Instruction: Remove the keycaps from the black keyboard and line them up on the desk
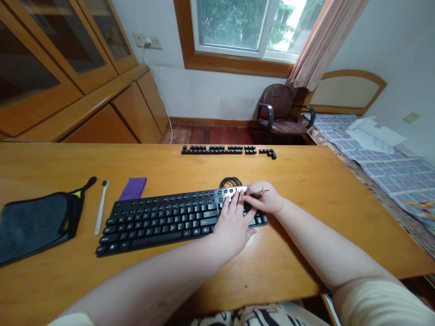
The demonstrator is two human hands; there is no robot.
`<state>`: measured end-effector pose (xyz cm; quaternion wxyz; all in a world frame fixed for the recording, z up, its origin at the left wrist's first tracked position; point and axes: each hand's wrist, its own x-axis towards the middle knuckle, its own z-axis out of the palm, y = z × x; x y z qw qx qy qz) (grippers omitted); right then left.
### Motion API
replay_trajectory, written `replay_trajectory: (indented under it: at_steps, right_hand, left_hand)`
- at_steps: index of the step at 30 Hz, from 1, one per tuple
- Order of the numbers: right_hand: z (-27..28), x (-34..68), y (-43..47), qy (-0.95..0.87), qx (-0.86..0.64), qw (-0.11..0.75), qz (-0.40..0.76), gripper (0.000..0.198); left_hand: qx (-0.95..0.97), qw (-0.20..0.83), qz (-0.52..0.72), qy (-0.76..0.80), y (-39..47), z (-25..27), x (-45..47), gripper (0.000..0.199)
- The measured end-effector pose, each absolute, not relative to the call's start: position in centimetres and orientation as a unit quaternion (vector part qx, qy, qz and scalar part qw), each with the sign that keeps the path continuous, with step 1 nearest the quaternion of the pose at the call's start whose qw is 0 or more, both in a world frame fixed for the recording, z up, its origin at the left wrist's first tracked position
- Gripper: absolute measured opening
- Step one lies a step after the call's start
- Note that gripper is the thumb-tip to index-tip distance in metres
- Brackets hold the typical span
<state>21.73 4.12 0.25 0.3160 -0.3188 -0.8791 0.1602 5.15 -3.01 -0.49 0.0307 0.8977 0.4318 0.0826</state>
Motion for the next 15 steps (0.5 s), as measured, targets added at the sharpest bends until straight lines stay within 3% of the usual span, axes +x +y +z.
replay_trajectory:
  at_steps: [4,8,15]
  right_hand:
    - [0.57,21.55,4.11,-0.894,-0.340,0.256,0.143,0.028]
    - [0.58,21.14,3.92,-0.871,-0.371,0.295,0.128,0.038]
    - [0.09,20.87,3.74,-0.857,-0.385,0.331,0.094,0.038]
  left_hand:
    - [0.903,0.036,0.076,0.421,-2.91,-0.62,5.11,0.070]
    - [0.902,0.044,0.079,0.422,-2.81,-0.75,5.22,0.070]
    - [0.900,0.053,0.083,0.424,-2.80,-0.79,5.29,0.069]
